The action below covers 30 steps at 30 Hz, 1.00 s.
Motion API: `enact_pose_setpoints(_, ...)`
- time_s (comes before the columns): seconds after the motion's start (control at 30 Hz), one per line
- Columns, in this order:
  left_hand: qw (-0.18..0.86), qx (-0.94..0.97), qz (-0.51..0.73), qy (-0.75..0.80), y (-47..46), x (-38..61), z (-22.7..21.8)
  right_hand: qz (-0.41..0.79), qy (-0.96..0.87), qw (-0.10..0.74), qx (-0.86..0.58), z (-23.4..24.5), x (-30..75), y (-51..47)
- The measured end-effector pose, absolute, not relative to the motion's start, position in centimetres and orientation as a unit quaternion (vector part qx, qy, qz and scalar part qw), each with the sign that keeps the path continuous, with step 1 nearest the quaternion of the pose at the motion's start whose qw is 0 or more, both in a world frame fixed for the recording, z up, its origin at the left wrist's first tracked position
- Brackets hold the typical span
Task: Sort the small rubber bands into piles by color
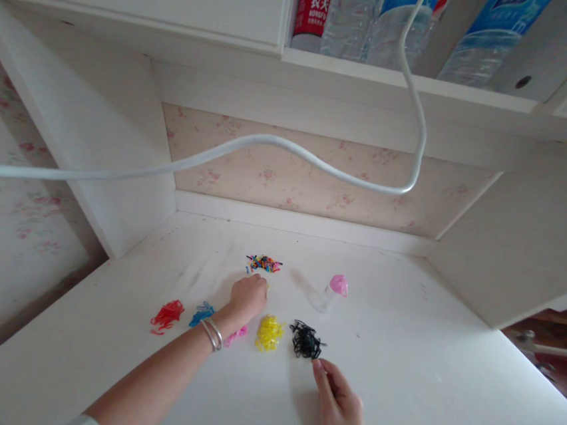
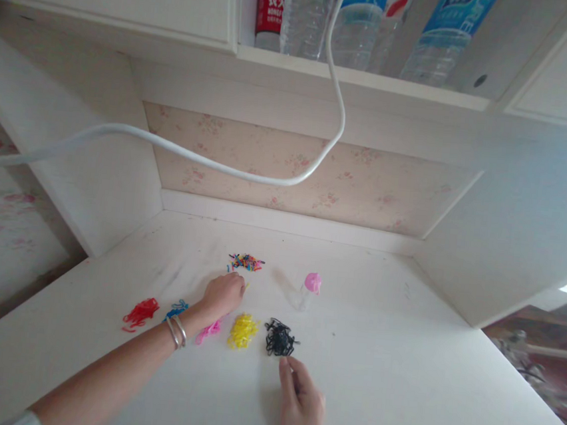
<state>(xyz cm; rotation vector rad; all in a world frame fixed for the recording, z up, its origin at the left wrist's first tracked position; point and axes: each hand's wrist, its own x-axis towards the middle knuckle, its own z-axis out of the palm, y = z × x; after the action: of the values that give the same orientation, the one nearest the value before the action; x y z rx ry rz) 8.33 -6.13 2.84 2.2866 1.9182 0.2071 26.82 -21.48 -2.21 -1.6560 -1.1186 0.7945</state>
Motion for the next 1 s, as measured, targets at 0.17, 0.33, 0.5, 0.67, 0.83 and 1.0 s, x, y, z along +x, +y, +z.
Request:
enact_pose_setpoints(0.17,0.095,0.765,0.084,0.631,-8.5,7.9,3.6,0.338,-0.471,0.450,-0.679,-2.6,27.0,-21.8)
enact_pose_setpoints(0.33,0.120,0.766,0.093,0.625,-12.7,7.7,3.8,0.342,-0.474,0.440,-0.682,-2.2,26.9,-21.9)
enact_pose_setpoints(0.5,0.115,0.764,0.111,0.626,-15.2,8.3,2.9,0.333,-0.483,0.434,-0.684,-2.1,26.8,-21.8)
enact_pose_setpoints(0.67,0.112,0.756,0.116,0.634,-15.4,8.5,2.6,0.317,-0.485,0.446,-0.682,-2.0,26.8,-21.8)
enact_pose_setpoints(0.83,0.136,0.755,0.221,0.602,-16.0,6.9,3.6,0.316,-0.486,0.443,-0.684,-2.0,26.8,-21.9)
enact_pose_setpoints(1.0,0.269,0.660,0.321,0.624,-18.3,1.5,2.6,0.321,-0.481,0.441,-0.686,-2.3,27.0,-22.1)
